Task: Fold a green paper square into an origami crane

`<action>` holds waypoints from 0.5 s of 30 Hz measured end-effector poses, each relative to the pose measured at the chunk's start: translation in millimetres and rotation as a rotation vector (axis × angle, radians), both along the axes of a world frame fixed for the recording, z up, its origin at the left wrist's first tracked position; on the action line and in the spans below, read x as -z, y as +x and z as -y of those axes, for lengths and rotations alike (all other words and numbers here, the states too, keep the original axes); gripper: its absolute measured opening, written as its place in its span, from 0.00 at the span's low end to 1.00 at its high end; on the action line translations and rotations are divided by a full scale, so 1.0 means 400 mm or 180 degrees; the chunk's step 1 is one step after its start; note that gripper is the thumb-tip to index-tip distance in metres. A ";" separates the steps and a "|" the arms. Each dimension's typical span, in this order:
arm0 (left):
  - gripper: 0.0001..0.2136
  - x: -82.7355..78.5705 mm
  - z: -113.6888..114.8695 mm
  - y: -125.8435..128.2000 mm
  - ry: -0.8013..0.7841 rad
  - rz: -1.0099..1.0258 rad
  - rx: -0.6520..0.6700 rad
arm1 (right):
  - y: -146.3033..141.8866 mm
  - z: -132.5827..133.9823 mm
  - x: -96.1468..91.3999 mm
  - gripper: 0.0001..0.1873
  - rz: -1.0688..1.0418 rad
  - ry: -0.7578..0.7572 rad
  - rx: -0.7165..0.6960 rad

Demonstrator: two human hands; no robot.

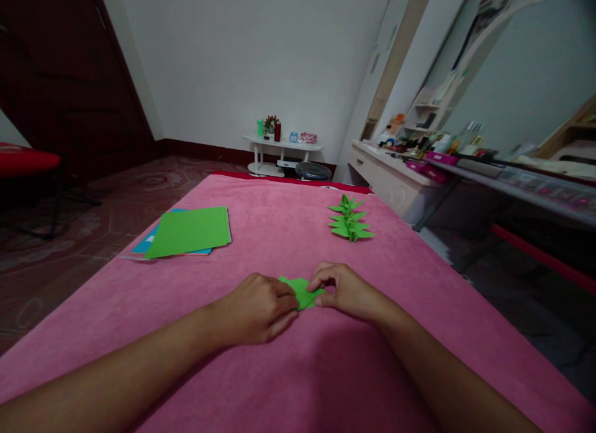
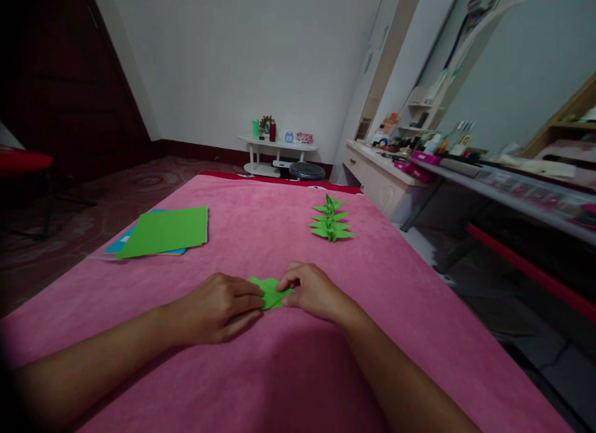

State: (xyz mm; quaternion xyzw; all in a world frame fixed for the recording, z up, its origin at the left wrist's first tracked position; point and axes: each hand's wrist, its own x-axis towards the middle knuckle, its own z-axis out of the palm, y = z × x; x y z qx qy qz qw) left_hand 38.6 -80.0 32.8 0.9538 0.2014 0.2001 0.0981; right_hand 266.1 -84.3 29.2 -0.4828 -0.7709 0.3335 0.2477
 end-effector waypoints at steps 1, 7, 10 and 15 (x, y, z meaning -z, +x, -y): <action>0.10 0.000 0.002 0.001 0.0008 -0.0080 0.0010 | 0.002 0.001 -0.001 0.12 -0.0013 -0.0012 -0.0012; 0.11 0.004 0.003 0.009 -0.0597 0.0042 -0.0412 | -0.002 0.006 0.003 0.12 -0.0064 -0.0002 -0.0004; 0.14 0.019 0.002 0.010 -0.1109 0.0337 -0.0725 | -0.008 0.005 0.012 0.08 -0.0114 -0.0038 0.0075; 0.11 0.047 0.006 0.012 -0.1885 0.0990 -0.1097 | -0.015 0.002 0.026 0.03 -0.0309 -0.0052 0.0146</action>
